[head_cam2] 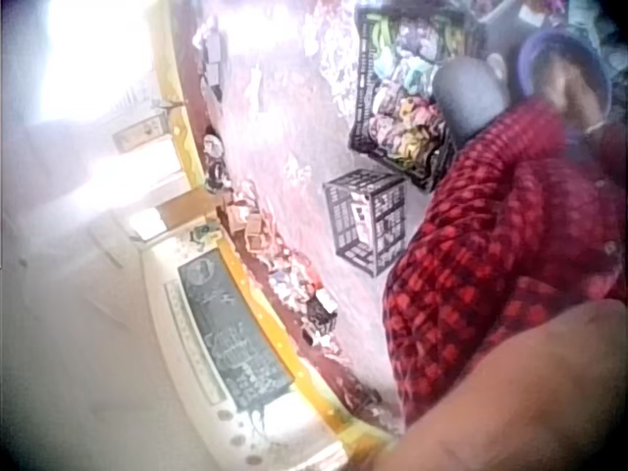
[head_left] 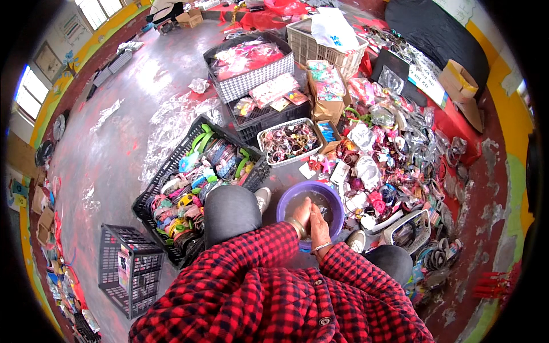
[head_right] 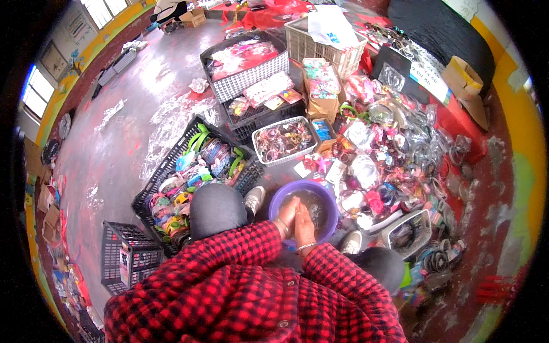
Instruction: The person sits on the floor and sorts through various hair accessories and small items in a black basket. They pick up items, examine them, and place them into a purple bowl or back into the basket.
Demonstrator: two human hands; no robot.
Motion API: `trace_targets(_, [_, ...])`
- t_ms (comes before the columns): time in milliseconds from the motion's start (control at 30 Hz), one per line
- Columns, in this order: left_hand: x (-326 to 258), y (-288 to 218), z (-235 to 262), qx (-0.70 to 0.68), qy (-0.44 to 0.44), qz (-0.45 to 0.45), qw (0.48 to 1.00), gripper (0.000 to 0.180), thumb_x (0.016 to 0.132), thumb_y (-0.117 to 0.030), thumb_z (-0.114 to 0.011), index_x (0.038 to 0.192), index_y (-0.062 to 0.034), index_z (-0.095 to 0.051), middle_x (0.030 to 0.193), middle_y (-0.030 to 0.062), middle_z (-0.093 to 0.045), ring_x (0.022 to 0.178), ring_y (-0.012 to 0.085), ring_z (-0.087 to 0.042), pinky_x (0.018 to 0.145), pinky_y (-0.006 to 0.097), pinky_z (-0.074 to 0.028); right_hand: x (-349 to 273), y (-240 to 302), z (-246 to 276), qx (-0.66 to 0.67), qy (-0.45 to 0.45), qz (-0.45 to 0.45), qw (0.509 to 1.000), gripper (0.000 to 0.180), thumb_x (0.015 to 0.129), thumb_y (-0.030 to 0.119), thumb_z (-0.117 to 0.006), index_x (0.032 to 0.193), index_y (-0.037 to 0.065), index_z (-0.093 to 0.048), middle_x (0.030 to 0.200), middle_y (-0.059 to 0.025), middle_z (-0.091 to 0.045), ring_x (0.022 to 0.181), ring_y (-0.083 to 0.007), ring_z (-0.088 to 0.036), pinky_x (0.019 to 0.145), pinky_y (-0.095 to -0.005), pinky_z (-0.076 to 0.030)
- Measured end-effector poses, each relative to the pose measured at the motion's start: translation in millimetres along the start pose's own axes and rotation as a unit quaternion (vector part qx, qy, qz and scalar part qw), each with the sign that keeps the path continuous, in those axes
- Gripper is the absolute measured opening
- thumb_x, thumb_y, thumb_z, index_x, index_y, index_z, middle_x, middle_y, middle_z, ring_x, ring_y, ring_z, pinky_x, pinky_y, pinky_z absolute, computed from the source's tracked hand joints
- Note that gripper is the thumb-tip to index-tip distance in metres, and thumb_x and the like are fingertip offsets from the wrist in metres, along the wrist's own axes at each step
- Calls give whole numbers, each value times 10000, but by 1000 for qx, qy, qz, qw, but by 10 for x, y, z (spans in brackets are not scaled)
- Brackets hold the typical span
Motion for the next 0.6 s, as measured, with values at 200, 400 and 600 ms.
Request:
trace_targets(200, [-205, 426, -77, 21, 99, 12, 995, 418, 828, -424, -510, 1009, -48, -542, 976, 104, -590, 890, 234, -570, 780, 364, -453, 426, -528, 429, -31, -107, -85, 990, 477, 893, 299, -377, 1276, 15, -376, 1232, -203, -462, 1165, -269, -430, 950, -301, -328])
trace_targets(400, [-110, -10, 35, 46, -33, -44, 997, 297, 854, -420, -487, 768, -142, -547, 746, 5, -522, 714, 143, -484, 635, 314, -406, -20, -67, 39, -127, -51, 35, 990, 489, 908, 392, -292, 1228, 56, -447, 1174, -182, -512, 1111, -286, -477, 929, -322, -353])
trace_targets(600, [41, 486, 116, 63, 17, -44, 997, 379, 871, -426, -446, 1006, -82, -530, 937, 61, -572, 863, 204, -546, 756, 339, -439, 335, -470, 410, -100, -99, -101, 985, 430, 902, 294, -309, 1243, 56, -420, 1129, -206, -529, 1043, -340, -509, 849, -359, -409])
Point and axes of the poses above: each hand's wrist, its own x-axis towards the middle knuckle, its own z-axis out of the back of the hand, y = z × x, the point moved 4 cm from there along x, towards the middle knuckle
